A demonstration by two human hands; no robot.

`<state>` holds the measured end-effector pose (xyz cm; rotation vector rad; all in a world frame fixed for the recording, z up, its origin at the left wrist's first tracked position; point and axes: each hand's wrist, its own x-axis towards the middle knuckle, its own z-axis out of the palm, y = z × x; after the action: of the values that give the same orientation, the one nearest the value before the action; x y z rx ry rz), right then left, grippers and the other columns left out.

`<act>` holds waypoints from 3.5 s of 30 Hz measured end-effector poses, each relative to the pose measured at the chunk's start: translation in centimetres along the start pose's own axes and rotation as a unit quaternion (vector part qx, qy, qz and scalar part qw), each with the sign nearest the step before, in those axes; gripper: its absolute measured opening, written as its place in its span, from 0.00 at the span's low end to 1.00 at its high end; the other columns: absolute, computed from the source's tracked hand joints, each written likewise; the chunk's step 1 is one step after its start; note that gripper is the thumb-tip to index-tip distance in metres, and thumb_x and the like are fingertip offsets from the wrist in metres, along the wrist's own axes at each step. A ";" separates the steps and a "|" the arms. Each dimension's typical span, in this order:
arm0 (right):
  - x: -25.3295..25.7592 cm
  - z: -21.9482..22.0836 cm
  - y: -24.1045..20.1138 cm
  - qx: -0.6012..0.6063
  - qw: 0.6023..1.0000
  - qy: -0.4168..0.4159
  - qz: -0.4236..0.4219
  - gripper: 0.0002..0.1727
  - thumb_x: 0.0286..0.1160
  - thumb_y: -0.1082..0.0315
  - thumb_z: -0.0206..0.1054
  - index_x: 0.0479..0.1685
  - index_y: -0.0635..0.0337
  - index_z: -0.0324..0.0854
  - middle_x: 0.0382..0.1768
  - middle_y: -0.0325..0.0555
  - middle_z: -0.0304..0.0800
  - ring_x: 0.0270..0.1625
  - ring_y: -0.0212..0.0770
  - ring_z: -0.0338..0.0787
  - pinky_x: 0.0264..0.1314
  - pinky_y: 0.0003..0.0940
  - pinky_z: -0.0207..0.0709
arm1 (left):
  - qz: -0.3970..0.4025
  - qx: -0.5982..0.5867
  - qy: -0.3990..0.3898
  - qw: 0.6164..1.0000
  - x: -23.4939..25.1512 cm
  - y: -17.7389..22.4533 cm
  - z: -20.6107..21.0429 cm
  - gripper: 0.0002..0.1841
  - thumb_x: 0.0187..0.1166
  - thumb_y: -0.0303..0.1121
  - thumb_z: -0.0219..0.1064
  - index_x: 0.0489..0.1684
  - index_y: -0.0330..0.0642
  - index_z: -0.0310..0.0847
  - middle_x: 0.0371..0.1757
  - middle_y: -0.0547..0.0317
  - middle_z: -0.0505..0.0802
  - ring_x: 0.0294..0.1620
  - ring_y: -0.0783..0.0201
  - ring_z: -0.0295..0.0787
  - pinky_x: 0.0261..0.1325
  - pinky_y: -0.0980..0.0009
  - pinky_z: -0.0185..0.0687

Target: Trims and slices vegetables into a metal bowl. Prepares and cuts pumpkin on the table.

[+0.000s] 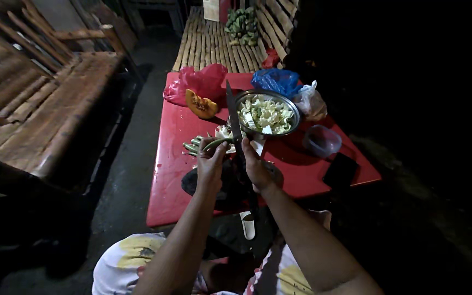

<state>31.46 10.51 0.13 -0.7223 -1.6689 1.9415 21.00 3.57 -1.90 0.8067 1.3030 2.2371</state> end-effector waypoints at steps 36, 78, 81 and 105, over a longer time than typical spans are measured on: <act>4.9 -1.1 -0.9 -0.186 0.981 -0.046 0.013 0.33 0.92 0.37 0.44 0.94 0.27 0.51 0.35 0.49 0.82 0.16 0.38 0.71 0.17 0.34 0.69 | -0.142 0.014 0.056 0.988 0.5 -0.1 -0.6 0.15 0.93 0.30 0.53 0.71 0.36 0.74 0.49 0.54 0.89 0.44 0.66 0.88 0.52 0.68 0.87; 9.6 -10.3 -3.9 -0.125 0.983 0.120 0.055 0.39 0.90 0.32 0.36 0.85 0.51 0.59 0.24 0.41 0.74 0.19 0.36 0.71 0.21 0.31 0.68 | -0.029 0.430 -0.159 0.888 12.0 -2.7 10.9 0.22 0.89 0.33 0.62 0.76 0.31 0.74 0.63 0.38 0.91 0.65 0.46 0.89 0.73 0.48 0.79; 9.0 -10.8 -3.9 -0.139 0.979 0.135 0.065 0.42 0.88 0.29 0.34 0.91 0.47 0.54 0.32 0.44 0.78 0.25 0.38 0.74 0.26 0.34 0.71 | -0.029 0.466 -0.199 0.862 14.0 -1.3 9.8 0.26 0.86 0.31 0.64 0.82 0.34 0.70 0.75 0.37 0.84 0.76 0.42 0.82 0.80 0.44 0.73; 4.8 -6.5 -1.3 -0.149 0.988 0.043 0.024 0.31 0.93 0.37 0.39 0.76 0.47 0.72 0.26 0.38 0.83 0.14 0.30 0.71 0.14 0.24 0.65 | 0.061 0.744 -0.315 0.586 9.7 2.5 -10.7 0.17 0.74 0.26 0.76 0.62 0.43 0.88 0.69 0.41 0.86 0.73 0.32 0.77 0.66 0.31 0.76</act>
<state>32.28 18.65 0.20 -0.9506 -1.9251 1.6816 6.45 1.62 -1.25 1.9133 2.4692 0.1407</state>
